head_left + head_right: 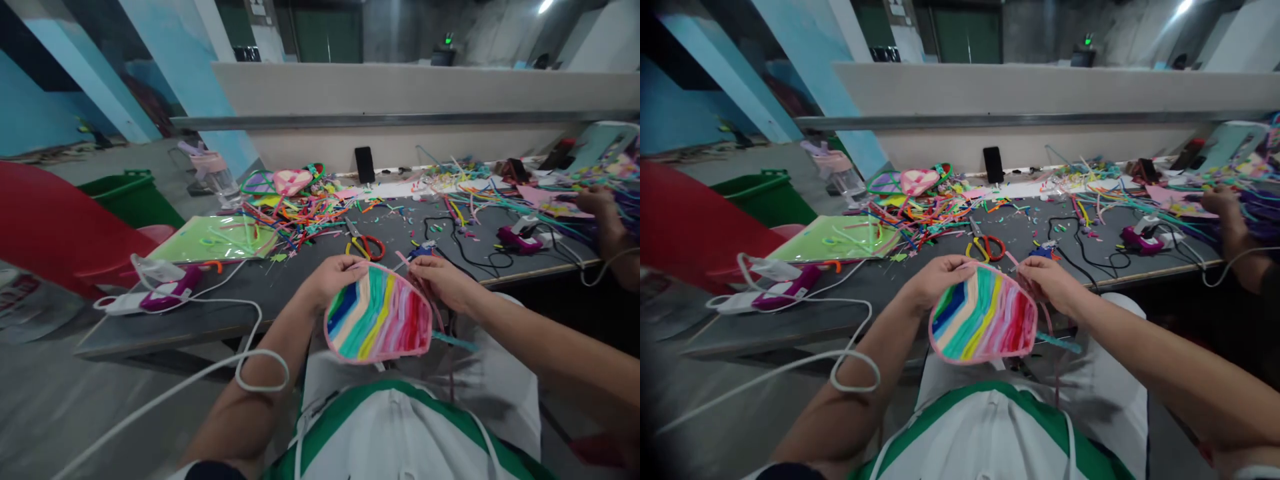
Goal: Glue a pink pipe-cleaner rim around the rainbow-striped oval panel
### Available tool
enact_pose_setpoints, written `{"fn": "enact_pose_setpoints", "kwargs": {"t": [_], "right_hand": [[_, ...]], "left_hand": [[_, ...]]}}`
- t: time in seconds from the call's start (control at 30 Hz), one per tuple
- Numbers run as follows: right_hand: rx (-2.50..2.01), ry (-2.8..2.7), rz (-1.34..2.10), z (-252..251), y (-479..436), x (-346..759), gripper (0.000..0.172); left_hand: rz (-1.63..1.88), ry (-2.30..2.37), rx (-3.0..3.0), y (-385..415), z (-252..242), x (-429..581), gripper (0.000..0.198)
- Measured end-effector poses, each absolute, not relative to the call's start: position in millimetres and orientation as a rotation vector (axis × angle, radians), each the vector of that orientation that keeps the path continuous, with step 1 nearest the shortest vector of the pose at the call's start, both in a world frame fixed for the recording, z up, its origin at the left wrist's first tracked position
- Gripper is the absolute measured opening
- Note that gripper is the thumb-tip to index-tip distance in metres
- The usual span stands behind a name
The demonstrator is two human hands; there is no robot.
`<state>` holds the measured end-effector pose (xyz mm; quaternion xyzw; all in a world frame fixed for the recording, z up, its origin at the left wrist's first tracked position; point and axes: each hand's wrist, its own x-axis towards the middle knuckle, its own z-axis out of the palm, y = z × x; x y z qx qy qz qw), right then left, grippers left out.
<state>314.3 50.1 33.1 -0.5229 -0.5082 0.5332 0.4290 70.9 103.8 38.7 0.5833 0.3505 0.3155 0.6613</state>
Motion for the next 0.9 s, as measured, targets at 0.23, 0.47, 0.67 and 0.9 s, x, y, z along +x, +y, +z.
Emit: {"fn": "enact_pose_setpoints", "kwargs": {"t": [0.23, 0.47, 0.67, 0.9], "right_hand": [[-1.218, -1.301, 1.303, 29.2, 76.7, 329.5, 0.033], [-1.102, -1.387, 1.526, 1.4, 80.0, 298.0, 0.038], [-1.066, -1.213, 1.599, -16.5, 75.2, 288.3, 0.030], [-1.002, -1.037, 1.507, -25.0, 59.3, 284.5, 0.026]], "left_hand": [[0.613, 0.724, 1.447, 186.3, 87.6, 62.5, 0.033], [0.546, 0.808, 1.530, 223.1, 118.2, 69.2, 0.019], [0.439, 0.739, 1.667, 221.2, 134.8, 96.6, 0.014], [0.713, 0.718, 1.540, 221.2, 142.6, 77.4, 0.031]]}}
